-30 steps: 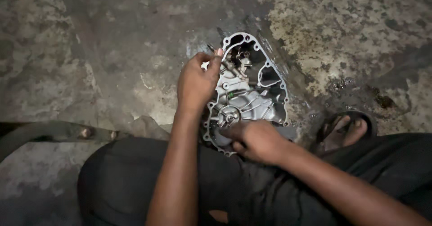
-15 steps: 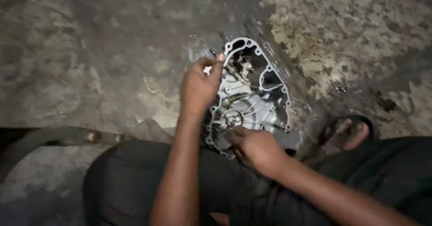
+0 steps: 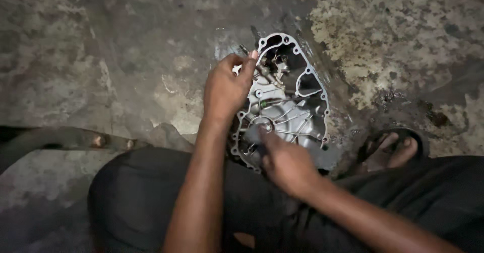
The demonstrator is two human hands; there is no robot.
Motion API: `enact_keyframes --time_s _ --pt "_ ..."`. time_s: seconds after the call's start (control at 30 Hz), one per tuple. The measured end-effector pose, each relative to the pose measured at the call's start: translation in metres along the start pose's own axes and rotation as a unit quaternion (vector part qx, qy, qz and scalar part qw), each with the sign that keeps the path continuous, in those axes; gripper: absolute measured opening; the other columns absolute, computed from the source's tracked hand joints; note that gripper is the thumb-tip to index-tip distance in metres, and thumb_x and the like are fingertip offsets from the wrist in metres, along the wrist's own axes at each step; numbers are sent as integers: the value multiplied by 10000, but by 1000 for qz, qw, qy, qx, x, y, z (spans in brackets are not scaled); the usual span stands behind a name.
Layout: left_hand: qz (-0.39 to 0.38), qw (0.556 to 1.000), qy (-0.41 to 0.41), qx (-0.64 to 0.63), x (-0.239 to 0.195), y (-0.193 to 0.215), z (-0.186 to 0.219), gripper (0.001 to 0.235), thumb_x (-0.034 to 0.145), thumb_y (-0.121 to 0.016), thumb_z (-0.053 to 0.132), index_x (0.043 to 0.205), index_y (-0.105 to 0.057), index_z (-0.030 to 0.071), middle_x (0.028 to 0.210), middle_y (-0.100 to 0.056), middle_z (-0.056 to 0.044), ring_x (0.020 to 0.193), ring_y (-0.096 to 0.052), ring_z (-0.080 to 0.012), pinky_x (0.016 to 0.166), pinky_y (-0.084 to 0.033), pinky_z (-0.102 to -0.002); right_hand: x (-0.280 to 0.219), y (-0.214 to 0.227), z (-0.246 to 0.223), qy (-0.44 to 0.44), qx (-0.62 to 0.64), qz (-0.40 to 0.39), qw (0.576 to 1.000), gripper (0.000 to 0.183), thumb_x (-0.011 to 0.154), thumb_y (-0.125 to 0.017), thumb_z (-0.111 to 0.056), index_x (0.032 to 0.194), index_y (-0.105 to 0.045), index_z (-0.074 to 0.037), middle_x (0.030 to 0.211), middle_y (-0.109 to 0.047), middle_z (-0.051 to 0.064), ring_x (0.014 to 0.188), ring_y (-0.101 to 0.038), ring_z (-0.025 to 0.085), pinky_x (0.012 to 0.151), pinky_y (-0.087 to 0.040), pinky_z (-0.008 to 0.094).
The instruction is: The person scrubs the interior surfaces of a disassembled engine casing using a wire brush. They hold the casing steady with one hand while vigorously brushing the internal gears and chambers with the other hand to remove grime.
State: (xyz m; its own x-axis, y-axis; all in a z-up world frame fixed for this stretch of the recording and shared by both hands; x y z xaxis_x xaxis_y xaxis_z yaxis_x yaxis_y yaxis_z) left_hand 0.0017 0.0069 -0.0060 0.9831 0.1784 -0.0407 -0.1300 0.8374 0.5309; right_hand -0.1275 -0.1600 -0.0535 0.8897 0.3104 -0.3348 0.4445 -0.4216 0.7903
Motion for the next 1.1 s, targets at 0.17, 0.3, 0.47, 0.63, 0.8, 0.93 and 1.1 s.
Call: enact_keyframes --time_s 0.17,0.3,0.47,0.63,0.8,0.93,1.1 --pt "9 1000 -18 -19 3 -3 -4 555 916 -631 554 1091 -721 34 974 -763 -207 948 -741 -354 848 -541 -431 31 -1 66 71 308 196 928 559 937 -612 -31 1480 -486 10 1422 -619 198 1287 -603 291 1082 -448 375" --pt "59 995 -76 -33 1 -6 -10 607 949 -665 545 1206 -627 -4 991 -737 -220 929 -715 -346 822 -540 -440 32 22 96 34 378 209 901 493 920 -649 -92 1385 -558 46 1283 -664 124 1163 -621 203 1008 -482 307" --pt "28 992 92 -80 23 -6 -37 657 877 -639 573 1254 -607 36 961 -747 -163 814 -732 -261 773 -571 -401 -1 111 78 -21 465 285 838 230 949 -598 -158 1108 -641 3 971 -626 68 848 -577 171 755 -466 286" --pt "49 996 23 -76 43 -3 -69 620 956 -628 578 1138 -726 -7 1048 -768 -173 978 -717 -245 900 -542 -379 -14 153 39 -28 584 310 750 93 910 -551 -162 952 -590 -89 839 -576 57 746 -531 198 691 -466 333" --pt "30 998 11 -61 36 -4 -60 607 933 -645 570 1191 -691 22 1089 -738 -178 1030 -694 -257 909 -519 -375 -6 139 47 -134 566 380 719 126 881 -556 -144 979 -636 -142 898 -646 30 820 -611 149 753 -516 302" --pt "-2 996 25 -85 32 -1 -49 590 912 -632 562 1194 -678 45 1070 -757 -153 992 -712 -248 879 -535 -369 -3 135 56 137 -44 410 901 66 983 -559 -23 923 -581 -41 929 -612 143 876 -590 292 828 -502 398" --pt "9 997 26 -68 33 1 -54 577 928 -610 557 1175 -703 44 1015 -765 -143 933 -722 -231 842 -549 -365 0 130 42 -73 573 315 753 51 896 -529 -106 859 -554 -130 790 -604 37 659 -586 171 596 -500 312"
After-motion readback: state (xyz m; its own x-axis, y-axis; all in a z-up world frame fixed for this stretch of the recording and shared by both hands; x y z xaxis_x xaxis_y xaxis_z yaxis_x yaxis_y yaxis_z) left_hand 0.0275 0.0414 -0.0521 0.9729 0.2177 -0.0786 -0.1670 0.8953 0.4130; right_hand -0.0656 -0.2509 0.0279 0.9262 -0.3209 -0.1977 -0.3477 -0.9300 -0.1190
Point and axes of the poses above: each hand's wrist, its own x-axis towards the middle knuckle, its own y-axis out of the back of the hand, z = x × y, the point moved 1 cm from there along x, towards the middle knuckle
